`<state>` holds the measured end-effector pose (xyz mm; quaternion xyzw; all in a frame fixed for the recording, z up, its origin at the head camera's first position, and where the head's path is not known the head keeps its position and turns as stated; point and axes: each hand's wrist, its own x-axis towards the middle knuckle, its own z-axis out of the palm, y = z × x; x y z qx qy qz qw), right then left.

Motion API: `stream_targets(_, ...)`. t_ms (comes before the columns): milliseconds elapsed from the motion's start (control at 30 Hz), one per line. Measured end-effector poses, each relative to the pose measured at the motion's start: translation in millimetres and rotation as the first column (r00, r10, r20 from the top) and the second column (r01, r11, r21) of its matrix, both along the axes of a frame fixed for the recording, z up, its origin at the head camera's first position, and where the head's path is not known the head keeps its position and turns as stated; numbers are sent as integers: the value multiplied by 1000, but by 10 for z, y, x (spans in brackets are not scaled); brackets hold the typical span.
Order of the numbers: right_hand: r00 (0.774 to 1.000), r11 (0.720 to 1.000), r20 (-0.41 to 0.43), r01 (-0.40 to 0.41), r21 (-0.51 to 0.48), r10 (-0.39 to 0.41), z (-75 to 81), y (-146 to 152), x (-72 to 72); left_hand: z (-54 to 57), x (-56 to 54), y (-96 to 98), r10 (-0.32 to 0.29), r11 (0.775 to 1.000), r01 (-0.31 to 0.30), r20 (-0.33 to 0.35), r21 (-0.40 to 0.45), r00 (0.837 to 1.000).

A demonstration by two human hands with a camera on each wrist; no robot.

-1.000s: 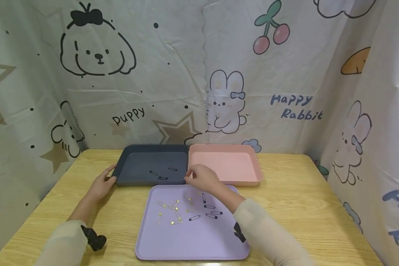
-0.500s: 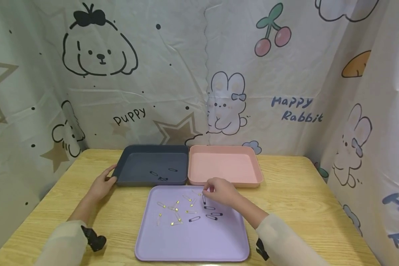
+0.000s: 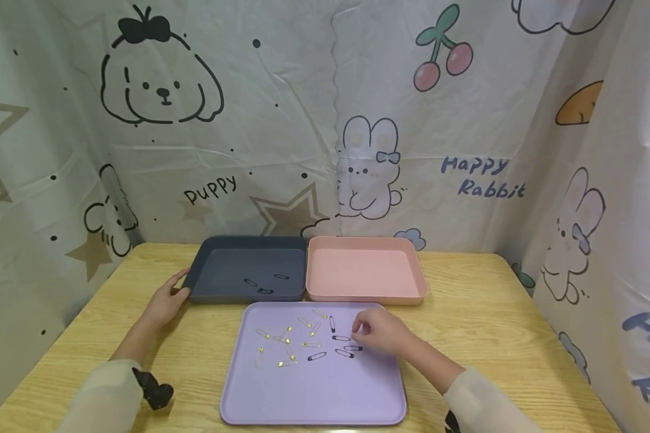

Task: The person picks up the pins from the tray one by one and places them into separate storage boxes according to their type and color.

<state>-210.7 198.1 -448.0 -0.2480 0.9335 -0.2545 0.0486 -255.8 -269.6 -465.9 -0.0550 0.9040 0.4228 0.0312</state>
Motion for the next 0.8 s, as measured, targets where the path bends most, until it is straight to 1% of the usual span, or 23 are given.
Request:
stream_targets(333,998,999,51,-26,21,25,-54,133,85,25,7,13,-2,1000,2,3,-7,1000)
stream_targets(433,999,999,46,-27,41,26,-78,135,99,33,10,20,-5,1000,5,4,-5,1000)
stream_targets(567,999,999,40,-30,42,28,-88,119,106,25,10,21,-4,1000,4,3,-1,1000)
stream_targets(800,997,999,71,-18,37,15,-93,90,104,14,0,11,-2,1000,2,9,-3,1000)
